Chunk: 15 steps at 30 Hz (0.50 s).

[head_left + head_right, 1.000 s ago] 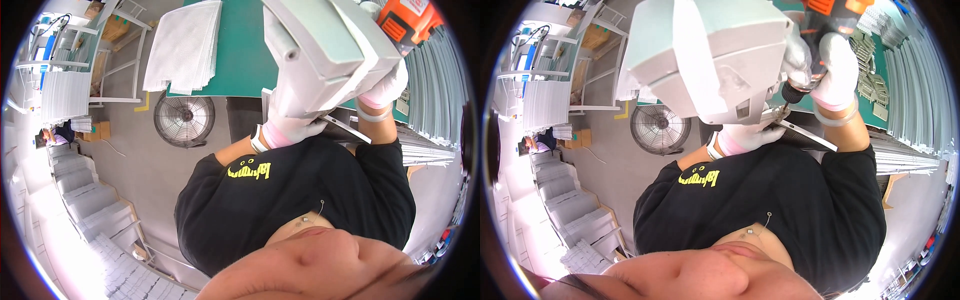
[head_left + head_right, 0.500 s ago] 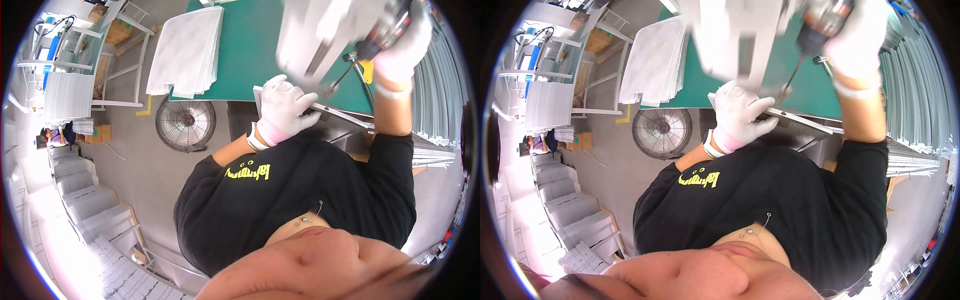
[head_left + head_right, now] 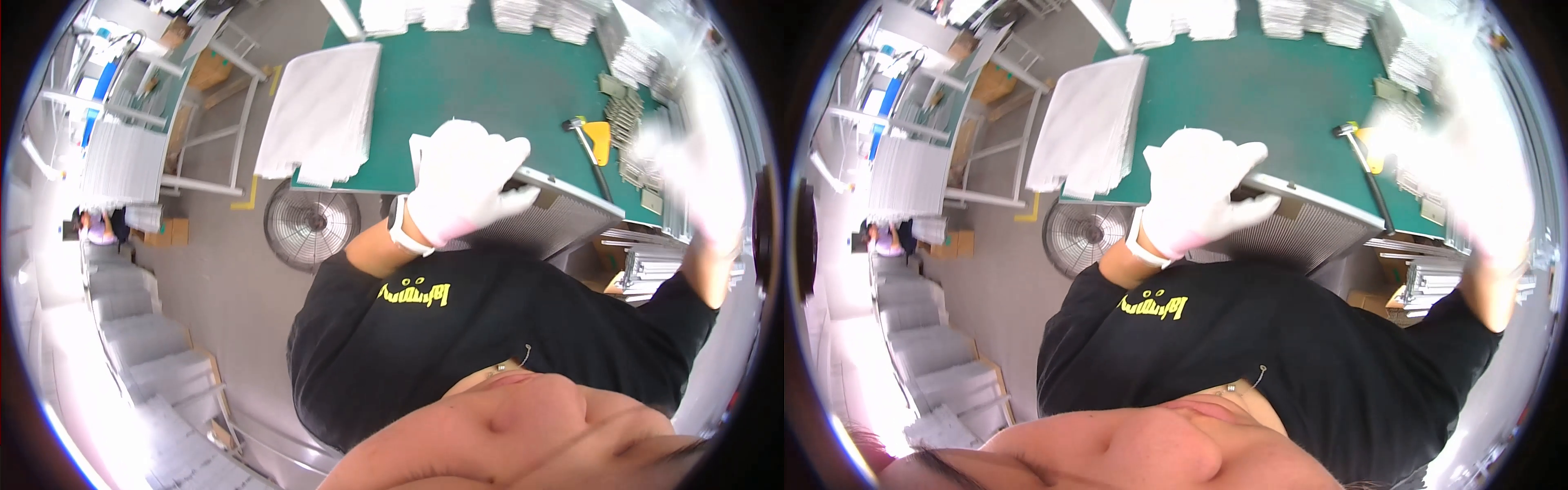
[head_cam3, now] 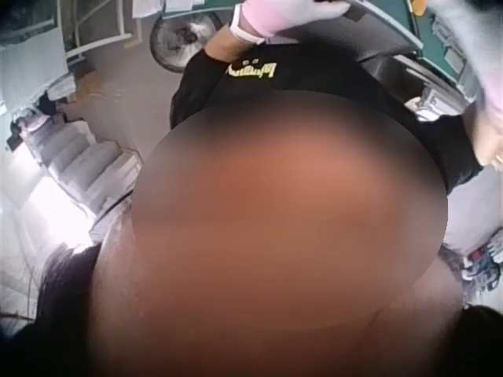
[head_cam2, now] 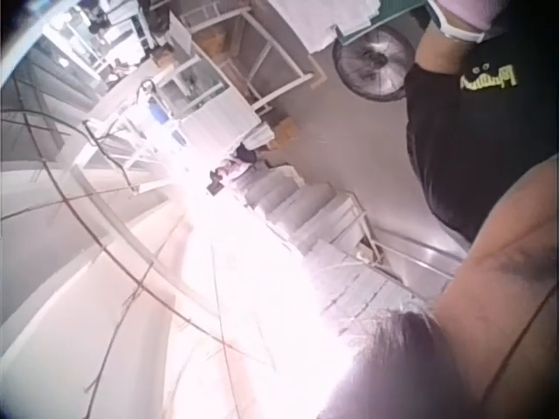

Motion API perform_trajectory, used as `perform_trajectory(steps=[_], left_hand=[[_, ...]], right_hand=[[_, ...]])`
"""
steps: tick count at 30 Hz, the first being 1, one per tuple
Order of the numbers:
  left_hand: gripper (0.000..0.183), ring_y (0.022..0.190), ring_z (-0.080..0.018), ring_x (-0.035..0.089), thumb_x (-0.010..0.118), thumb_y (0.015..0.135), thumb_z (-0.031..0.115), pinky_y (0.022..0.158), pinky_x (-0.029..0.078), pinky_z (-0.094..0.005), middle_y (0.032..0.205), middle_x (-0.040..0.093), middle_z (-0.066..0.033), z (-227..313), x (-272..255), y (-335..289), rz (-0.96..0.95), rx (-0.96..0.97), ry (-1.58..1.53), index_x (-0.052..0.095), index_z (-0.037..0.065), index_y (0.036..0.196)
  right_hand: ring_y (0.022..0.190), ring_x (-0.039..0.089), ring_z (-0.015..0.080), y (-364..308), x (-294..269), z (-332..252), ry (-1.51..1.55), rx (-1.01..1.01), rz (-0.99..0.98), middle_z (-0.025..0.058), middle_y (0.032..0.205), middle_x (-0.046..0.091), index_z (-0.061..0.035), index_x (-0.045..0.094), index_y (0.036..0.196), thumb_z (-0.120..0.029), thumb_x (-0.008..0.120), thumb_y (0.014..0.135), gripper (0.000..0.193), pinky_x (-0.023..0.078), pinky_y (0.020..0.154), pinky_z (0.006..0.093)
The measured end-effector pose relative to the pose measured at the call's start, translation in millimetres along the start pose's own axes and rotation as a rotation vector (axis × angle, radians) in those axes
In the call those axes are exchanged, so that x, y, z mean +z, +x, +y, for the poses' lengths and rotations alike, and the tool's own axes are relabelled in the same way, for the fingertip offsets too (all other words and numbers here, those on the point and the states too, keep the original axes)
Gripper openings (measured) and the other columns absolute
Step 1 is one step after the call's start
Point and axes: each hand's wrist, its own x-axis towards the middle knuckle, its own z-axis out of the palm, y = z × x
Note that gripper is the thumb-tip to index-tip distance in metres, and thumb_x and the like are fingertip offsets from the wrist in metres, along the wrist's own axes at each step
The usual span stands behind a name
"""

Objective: Assembling aluminum frames onto mesh filter panels using a mallet and power screwdriver.

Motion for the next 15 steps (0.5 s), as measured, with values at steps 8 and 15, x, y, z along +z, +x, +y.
perform_trajectory(steps=[8,15], left_hand=[[0.06,0.111,-0.0398,0.056,0.082,0.067,0.017,0.097,0.043,-0.0525,0.125,0.058,-0.0183,-83,15,-39,0.395,0.066,-0.008,0.058,0.004,0.121],[0.105,0.14,-0.043,0.041,0.064,0.082,0.065,0.111,0.04,-0.0495,0.156,0.029,-0.0312,-209,-22,-182,-0.467,-1.268,0.403,0.03,-0.007,0.151]], right_hand=[[0.087,0.068,0.0263,-141,-3,11,0.559,0.665,-0.035,0.0193,0.11,0.069,-0.0028,0.046,0.147,0.0,0.067,0.084,0.067,0.053,0.075,0.0324],[0.126,0.057,0.0244,-256,-103,31,0.276,1.093,1.256,0.0132,0.14,0.059,-0.0039,0.048,0.147,-0.014,0.053,0.103,0.045,0.043,0.107,0.0325]])
